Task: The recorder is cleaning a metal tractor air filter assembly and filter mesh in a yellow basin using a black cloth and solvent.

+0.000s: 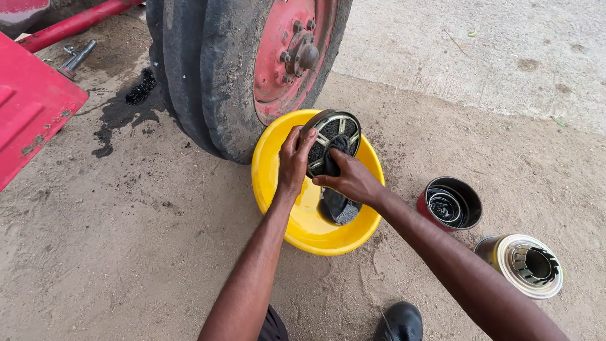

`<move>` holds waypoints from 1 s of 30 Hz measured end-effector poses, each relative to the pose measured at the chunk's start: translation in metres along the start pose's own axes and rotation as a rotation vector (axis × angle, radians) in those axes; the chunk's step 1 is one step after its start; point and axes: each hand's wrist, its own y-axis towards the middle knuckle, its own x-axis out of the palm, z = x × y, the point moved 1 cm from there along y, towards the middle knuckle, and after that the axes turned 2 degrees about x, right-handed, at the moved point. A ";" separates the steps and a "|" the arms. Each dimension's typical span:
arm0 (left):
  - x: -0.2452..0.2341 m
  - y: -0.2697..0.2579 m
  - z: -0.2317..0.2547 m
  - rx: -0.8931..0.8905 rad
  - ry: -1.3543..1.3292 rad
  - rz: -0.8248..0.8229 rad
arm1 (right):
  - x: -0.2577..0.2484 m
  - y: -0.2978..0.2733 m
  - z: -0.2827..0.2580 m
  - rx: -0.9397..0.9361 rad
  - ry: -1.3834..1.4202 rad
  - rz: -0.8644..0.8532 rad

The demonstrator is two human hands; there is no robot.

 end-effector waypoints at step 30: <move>0.032 0.004 0.022 -0.033 -0.059 -0.226 | -0.009 0.006 0.019 0.218 0.346 0.003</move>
